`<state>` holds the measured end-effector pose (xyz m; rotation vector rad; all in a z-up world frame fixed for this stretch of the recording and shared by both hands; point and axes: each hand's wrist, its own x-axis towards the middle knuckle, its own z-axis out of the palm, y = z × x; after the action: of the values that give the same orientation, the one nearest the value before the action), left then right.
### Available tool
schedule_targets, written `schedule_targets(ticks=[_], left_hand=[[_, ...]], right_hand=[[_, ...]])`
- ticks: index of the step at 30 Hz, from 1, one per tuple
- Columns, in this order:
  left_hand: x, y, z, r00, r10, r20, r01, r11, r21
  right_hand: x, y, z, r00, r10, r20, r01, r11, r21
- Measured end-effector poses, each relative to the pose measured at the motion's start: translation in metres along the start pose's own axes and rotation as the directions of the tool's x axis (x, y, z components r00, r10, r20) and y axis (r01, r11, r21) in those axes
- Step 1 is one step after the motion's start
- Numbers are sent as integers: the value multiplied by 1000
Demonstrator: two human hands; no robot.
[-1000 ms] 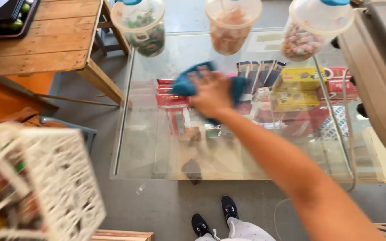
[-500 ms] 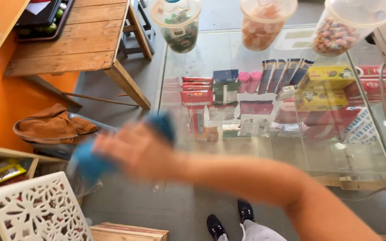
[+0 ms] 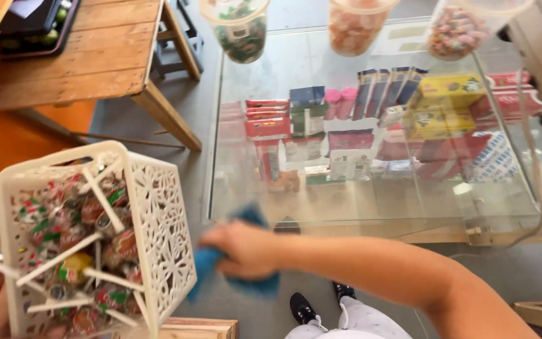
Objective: Cleaning a checkout counter and digital scale with a cloth, then bagging onions from a crate.
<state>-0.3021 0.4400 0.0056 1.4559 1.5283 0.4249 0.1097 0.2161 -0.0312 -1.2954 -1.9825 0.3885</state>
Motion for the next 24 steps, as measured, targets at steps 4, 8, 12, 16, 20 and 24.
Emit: schedule_targets(ticks=[4, 8, 12, 16, 20, 24], left_hand=[[-110, 161, 135, 992, -115, 53, 120, 986, -111], [-111, 149, 186, 351, 936, -29, -934, 348, -78], [-101, 190, 239, 154, 986, -63, -988, 153, -14], [-75, 217, 318, 231, 965, -122, -973, 227, -39], [-50, 244, 388, 292, 944, -155, -948, 307, 84], [-13, 256, 429, 460, 881, -114, -884, 441, -159]], right_hand=[[-65, -51, -91, 993, 105, 51, -116, 920, 375], [-164, 3, -185, 692, 383, -611, -632, 731, -257], [-248, 82, -212, 580, 446, -682, -806, 436, -400], [-239, 75, -172, 657, 410, -632, -746, 233, -625], [-233, 63, -152, 720, 395, -570, -694, 424, -582], [-250, 78, -192, 661, 578, -479, -738, 615, -277]])
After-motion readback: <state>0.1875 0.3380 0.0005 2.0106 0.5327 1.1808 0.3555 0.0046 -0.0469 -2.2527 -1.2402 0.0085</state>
